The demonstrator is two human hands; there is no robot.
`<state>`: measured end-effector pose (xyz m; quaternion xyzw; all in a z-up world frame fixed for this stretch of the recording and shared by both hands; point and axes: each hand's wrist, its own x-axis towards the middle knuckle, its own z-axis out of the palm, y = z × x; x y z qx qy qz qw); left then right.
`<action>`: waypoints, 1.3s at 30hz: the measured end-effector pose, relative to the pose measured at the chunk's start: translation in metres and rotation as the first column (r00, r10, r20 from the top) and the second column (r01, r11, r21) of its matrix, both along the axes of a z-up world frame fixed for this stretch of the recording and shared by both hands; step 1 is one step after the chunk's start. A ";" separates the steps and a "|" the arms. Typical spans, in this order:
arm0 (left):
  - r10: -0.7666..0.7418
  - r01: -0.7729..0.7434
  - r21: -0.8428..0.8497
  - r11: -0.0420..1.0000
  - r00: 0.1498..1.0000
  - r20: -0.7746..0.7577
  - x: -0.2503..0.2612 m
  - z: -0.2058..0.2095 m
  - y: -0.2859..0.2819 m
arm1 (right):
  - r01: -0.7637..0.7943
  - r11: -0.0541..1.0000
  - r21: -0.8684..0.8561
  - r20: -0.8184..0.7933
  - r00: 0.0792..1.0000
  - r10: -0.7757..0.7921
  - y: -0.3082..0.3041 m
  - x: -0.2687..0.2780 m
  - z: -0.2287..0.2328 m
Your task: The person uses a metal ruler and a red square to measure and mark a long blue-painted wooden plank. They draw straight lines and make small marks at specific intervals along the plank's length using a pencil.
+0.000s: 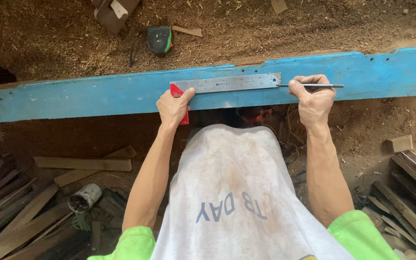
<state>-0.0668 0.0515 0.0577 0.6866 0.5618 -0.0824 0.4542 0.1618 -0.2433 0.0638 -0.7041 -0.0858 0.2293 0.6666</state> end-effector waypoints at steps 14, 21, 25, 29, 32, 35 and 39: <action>0.021 -0.021 0.008 1.000 1.000 0.007 0.005 0.008 0.000 | -0.268 0.923 -0.276 0.090 0.949 0.302 0.030 0.019 0.006; -0.002 0.001 -0.035 0.999 1.000 -0.029 0.008 0.012 0.004 | -0.317 0.846 -0.428 0.104 0.913 0.395 0.043 0.031 0.001; 0.004 -0.006 -0.043 0.999 0.999 -0.037 0.009 0.013 0.004 | -0.323 0.848 -0.421 0.089 0.915 0.393 0.044 0.035 -0.002; 0.012 -0.014 -0.046 0.999 0.999 -0.046 0.009 0.013 0.005 | -0.333 0.839 -0.432 0.096 0.907 0.409 0.044 0.037 -0.005; 0.033 -0.035 -0.047 0.998 0.998 -0.045 0.009 0.014 0.004 | -0.362 0.850 -0.383 0.047 0.911 0.410 0.044 0.039 -0.004; 0.064 -0.065 -0.050 0.997 0.998 -0.028 0.009 0.015 0.003 | -0.352 0.846 -0.401 0.051 0.913 0.405 0.044 0.038 -0.004; 0.028 -0.030 -0.039 0.999 0.999 -0.042 0.010 0.016 0.003 | -0.352 0.840 -0.413 0.095 0.901 0.424 0.044 0.037 -0.004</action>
